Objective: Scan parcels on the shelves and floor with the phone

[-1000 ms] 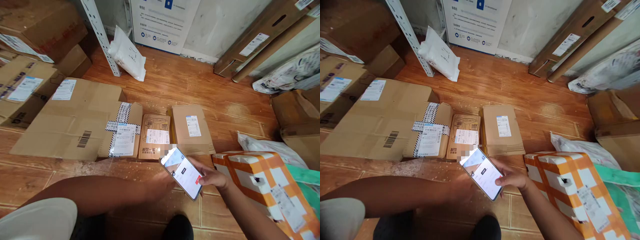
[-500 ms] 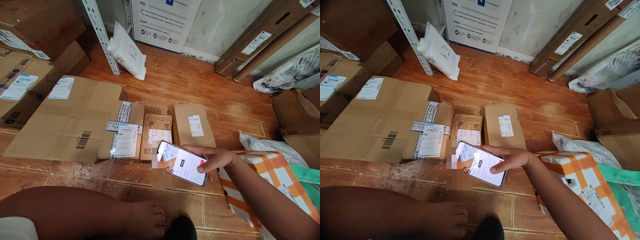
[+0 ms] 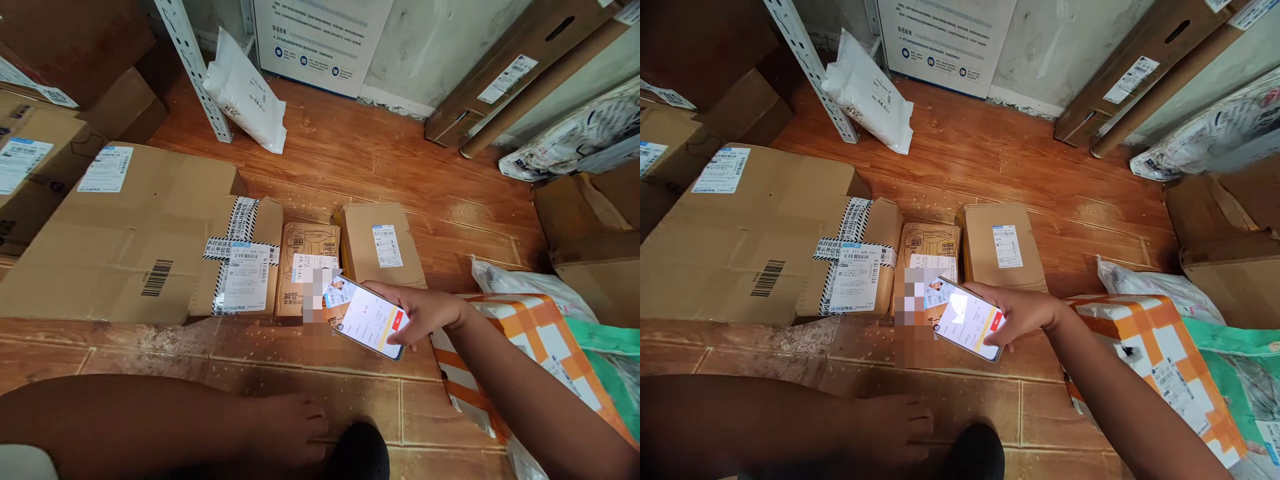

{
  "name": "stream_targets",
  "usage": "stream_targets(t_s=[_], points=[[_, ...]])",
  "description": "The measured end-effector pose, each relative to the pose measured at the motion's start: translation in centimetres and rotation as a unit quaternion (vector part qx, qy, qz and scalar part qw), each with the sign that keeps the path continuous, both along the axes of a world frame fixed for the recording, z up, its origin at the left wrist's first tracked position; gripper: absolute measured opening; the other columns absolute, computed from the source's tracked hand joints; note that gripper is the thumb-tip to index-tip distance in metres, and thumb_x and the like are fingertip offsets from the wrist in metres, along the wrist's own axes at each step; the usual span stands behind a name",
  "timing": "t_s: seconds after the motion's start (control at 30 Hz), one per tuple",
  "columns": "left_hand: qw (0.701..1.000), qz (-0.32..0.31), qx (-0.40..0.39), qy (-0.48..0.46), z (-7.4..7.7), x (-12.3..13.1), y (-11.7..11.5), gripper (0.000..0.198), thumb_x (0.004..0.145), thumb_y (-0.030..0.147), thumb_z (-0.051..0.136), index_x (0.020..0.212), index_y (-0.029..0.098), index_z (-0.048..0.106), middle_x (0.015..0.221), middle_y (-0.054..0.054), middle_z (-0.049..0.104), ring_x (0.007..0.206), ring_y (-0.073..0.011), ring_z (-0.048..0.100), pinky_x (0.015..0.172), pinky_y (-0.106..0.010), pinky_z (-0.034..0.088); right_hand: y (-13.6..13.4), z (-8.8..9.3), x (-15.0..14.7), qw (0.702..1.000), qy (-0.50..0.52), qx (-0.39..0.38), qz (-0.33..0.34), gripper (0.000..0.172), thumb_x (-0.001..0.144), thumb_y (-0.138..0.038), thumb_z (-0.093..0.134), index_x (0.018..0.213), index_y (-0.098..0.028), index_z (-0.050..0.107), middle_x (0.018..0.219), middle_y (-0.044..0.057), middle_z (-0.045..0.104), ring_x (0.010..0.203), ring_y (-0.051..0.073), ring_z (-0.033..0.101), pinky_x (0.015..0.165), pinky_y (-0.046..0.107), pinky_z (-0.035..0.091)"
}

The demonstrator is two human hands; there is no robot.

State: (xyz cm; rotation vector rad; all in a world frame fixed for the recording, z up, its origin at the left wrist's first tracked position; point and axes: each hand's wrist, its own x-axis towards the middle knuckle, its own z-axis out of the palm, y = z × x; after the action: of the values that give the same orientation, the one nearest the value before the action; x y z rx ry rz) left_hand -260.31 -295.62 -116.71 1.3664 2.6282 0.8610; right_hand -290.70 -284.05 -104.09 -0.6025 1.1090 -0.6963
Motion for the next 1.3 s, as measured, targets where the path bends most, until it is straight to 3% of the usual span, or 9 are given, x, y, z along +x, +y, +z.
stream_targets(t_s=[0.3,0.57,0.83,0.93,1.07,1.2,1.3], points=[[1.0,-0.007,-0.015,-0.012,0.2,0.1,0.4,0.007,0.089,0.028,0.059,0.086,0.023,0.063,0.089,-0.003,0.061,0.086,-0.0193,0.055,0.071,-0.033,0.042,0.6,-0.1,-0.2,0.998,0.044,-0.031,0.012,0.083,0.064,-0.015,0.08,0.136,-0.026,0.039,0.104,0.004,0.057,0.08,0.016,0.06,0.054,0.02,0.053],[1.0,-0.006,-0.012,-0.012,0.3,0.3,0.6,0.007,0.084,0.028,0.065,0.08,0.023,0.063,0.087,-0.002,0.06,0.085,-0.019,0.054,0.072,-0.033,0.043,0.7,0.4,-0.1,0.999,0.028,-0.025,0.008,0.083,0.065,-0.015,0.079,0.136,-0.026,0.038,0.098,0.001,0.058,0.068,0.012,0.06,0.046,0.016,0.049],[1.0,-0.017,-0.014,-0.012,0.4,0.2,0.7,0.009,0.085,0.027,0.063,0.078,0.022,0.064,0.086,-0.003,0.06,0.082,-0.0191,0.054,0.071,-0.033,0.043,0.6,0.5,0.0,0.999,-0.001,-0.034,-0.013,0.088,0.066,-0.014,0.079,0.142,-0.024,0.035,0.105,0.004,0.06,0.078,0.015,0.062,0.057,0.021,0.056],[1.0,-0.007,-0.007,-0.009,0.5,0.1,0.6,0.009,0.085,0.028,0.064,0.078,0.022,0.064,0.087,-0.003,0.06,0.082,-0.0187,0.054,0.071,-0.032,0.043,0.7,0.0,0.9,0.996,-0.047,-0.048,-0.055,0.093,0.066,-0.01,0.08,0.144,-0.026,0.032,0.108,0.005,0.06,0.079,0.016,0.063,0.056,0.019,0.056],[1.0,-0.002,-0.005,-0.014,0.0,0.2,0.6,0.009,0.085,0.029,0.065,0.079,0.022,0.064,0.089,-0.002,0.06,0.087,-0.0188,0.055,0.073,-0.033,0.043,1.3,-1.5,3.9,0.969,-0.134,-0.121,-0.169,0.098,0.071,-0.005,0.076,0.147,-0.035,0.022,0.12,0.007,0.058,0.08,0.017,0.067,0.055,0.022,0.059],[1.0,-0.007,-0.013,-0.017,-1.0,0.5,0.8,0.012,0.083,0.03,0.067,0.075,0.022,0.064,0.088,-0.002,0.06,0.087,-0.019,0.055,0.071,-0.032,0.044,2.6,-2.7,7.0,0.94,-0.112,-0.153,-0.283,0.087,0.079,-0.01,0.071,0.144,-0.038,0.021,0.123,0.006,0.057,0.086,0.019,0.069,0.066,0.033,0.063],[0.999,-0.009,-0.028,-0.01,-0.9,0.8,0.2,0.01,0.079,0.03,0.071,0.078,0.022,0.064,0.089,-0.002,0.061,0.084,-0.0184,0.055,0.072,-0.031,0.043,3.6,-2.8,8.1,0.94,-0.071,-0.125,-0.309,0.082,0.083,-0.015,0.069,0.144,-0.036,0.017,0.125,0.007,0.057,0.088,0.021,0.068,0.069,0.038,0.063]])
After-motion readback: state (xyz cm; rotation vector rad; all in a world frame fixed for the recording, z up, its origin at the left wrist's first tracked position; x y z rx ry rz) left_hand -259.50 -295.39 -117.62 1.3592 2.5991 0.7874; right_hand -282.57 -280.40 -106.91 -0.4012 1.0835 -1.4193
